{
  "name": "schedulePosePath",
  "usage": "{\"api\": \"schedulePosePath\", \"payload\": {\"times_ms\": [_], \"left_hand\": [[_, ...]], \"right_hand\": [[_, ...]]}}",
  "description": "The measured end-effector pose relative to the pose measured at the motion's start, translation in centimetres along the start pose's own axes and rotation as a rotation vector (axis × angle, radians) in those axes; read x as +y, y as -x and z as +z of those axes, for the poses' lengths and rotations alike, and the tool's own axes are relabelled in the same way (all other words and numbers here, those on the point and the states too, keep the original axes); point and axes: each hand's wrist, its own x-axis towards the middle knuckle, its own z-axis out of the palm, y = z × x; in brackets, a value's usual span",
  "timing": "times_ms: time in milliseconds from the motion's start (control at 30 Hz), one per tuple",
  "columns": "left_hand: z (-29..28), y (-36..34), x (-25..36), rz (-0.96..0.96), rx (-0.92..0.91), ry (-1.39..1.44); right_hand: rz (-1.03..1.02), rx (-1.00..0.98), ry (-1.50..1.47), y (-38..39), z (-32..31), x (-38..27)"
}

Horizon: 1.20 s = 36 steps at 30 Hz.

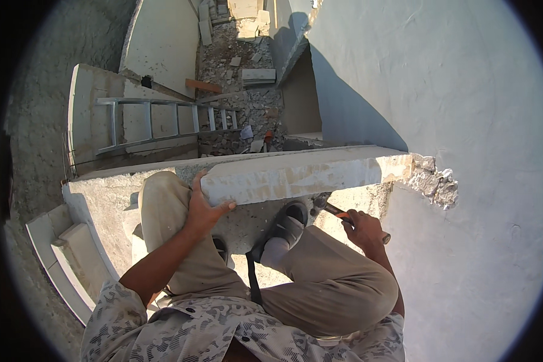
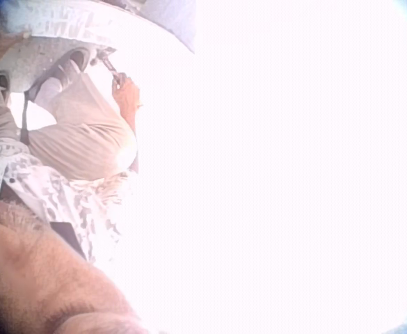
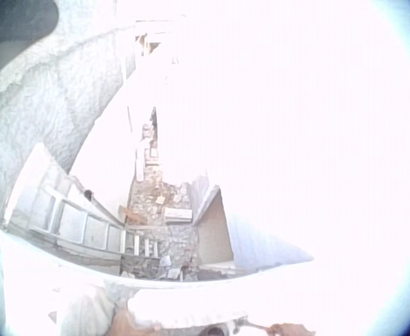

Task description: Applying mortar to a lightweight concrete block and placing it on a wall under construction, then tapping it with a hammer to level it.

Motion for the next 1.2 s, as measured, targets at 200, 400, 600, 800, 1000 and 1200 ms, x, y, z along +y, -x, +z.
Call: {"api": "schedulePosePath", "payload": {"times_ms": [200, 400, 600, 800, 1000, 1200], "left_hand": [[0.5, 0.0, 1.3, -0.053, -0.024, 0.071], [0.0, 0.1, 1.5, -0.047, -0.019, 0.006], [0.2, -0.2, 0.7, -0.008, -0.012, 0.038], [0.3, -0.5, 0.4, 0.007, -0.007, -0.012], [0.2, -0.6, -0.3, 0.024, -0.015, 0.025], [0.1, -0.5, 0.0, 0.032, -0.018, 0.051]], "right_hand": [[-0.39, -0.119, 0.271, -4.5, 0.0, -3.0], [-0.431, -0.041, 0.305, -5.5, 2.5, -3.3], [-0.453, 0.084, 0.28, -6.7, 3.2, -3.0], [-0.542, 0.034, 0.282, -7.0, 2.9, -4.3], [-0.5, 0.066, 0.271, -7.1, 3.6, -4.7], [-0.554, 0.143, 0.308, -6.9, 3.0, -5.5]]}}
